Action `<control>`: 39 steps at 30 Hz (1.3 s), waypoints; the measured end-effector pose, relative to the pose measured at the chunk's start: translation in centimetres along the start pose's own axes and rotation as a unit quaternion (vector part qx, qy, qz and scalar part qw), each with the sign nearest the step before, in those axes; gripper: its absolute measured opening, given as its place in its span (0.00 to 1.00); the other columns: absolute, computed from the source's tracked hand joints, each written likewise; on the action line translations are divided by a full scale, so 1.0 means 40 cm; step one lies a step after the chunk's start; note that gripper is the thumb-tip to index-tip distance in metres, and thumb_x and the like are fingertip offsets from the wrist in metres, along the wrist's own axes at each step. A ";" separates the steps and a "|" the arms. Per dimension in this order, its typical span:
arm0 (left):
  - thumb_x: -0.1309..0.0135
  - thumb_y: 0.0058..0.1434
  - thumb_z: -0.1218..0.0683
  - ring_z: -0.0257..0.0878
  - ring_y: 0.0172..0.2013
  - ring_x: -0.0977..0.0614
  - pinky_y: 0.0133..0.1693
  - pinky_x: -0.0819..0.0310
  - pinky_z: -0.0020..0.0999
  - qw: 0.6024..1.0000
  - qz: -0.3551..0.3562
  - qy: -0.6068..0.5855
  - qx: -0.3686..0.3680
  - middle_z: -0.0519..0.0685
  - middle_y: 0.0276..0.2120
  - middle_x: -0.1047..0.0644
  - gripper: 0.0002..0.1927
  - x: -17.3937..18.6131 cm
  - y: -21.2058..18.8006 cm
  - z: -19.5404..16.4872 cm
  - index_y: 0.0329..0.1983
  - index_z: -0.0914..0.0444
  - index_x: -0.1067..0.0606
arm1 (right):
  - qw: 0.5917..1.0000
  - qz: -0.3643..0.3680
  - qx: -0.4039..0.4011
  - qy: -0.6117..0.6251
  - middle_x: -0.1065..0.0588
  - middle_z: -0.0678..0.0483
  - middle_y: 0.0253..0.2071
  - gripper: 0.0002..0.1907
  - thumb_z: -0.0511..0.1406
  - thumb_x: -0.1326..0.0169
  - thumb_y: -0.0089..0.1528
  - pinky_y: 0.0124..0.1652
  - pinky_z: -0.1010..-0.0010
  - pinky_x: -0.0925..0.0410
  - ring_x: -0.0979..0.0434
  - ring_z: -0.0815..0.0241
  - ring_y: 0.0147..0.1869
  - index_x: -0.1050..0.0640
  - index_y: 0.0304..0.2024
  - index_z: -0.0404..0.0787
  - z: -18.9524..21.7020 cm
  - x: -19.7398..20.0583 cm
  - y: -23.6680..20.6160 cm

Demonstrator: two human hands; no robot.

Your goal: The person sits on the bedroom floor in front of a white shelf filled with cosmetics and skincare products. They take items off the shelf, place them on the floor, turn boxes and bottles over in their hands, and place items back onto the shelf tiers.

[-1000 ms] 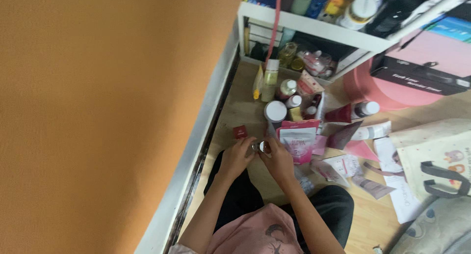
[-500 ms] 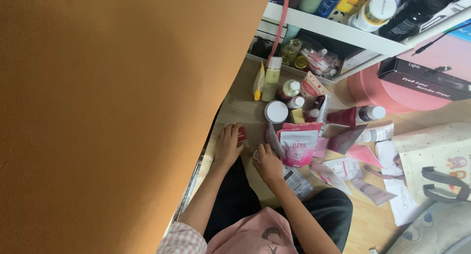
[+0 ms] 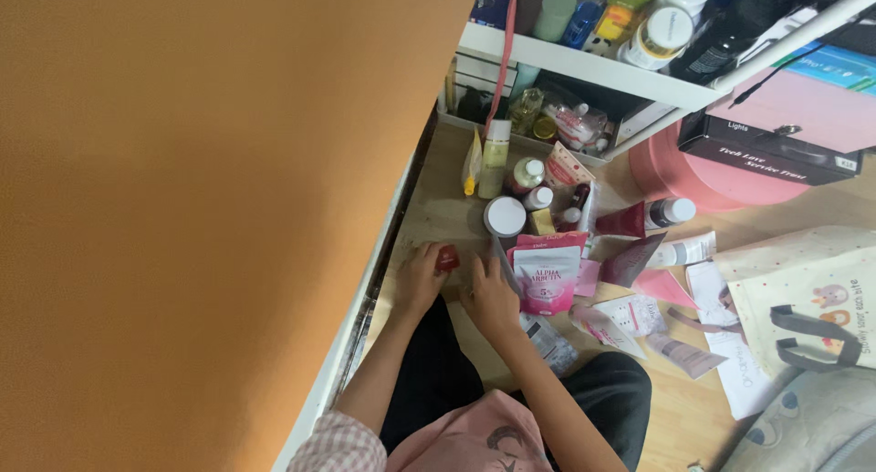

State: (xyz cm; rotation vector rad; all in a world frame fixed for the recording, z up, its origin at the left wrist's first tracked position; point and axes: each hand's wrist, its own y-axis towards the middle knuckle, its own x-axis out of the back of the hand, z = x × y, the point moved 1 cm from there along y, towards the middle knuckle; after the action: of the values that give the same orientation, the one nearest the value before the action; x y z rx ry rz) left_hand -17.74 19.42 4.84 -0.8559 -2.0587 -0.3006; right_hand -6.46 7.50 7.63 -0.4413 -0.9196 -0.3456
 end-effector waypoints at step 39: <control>0.54 0.63 0.61 0.66 0.48 0.21 0.47 0.27 0.55 0.945 -0.121 -0.195 -0.234 0.69 0.51 0.24 0.25 0.068 0.733 -0.649 0.65 0.68 0.32 | 0.892 -0.435 0.017 0.122 0.28 0.40 0.60 0.27 0.34 0.42 0.63 0.46 0.48 0.31 0.25 0.32 0.55 0.30 0.66 0.45 -0.132 0.654 0.484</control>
State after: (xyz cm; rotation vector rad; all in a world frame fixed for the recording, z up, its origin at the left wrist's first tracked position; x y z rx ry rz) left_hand 17.20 29.39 19.72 -1.0020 -2.5173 -0.8396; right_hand 20.87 18.86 22.11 0.0832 -0.8295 -1.1766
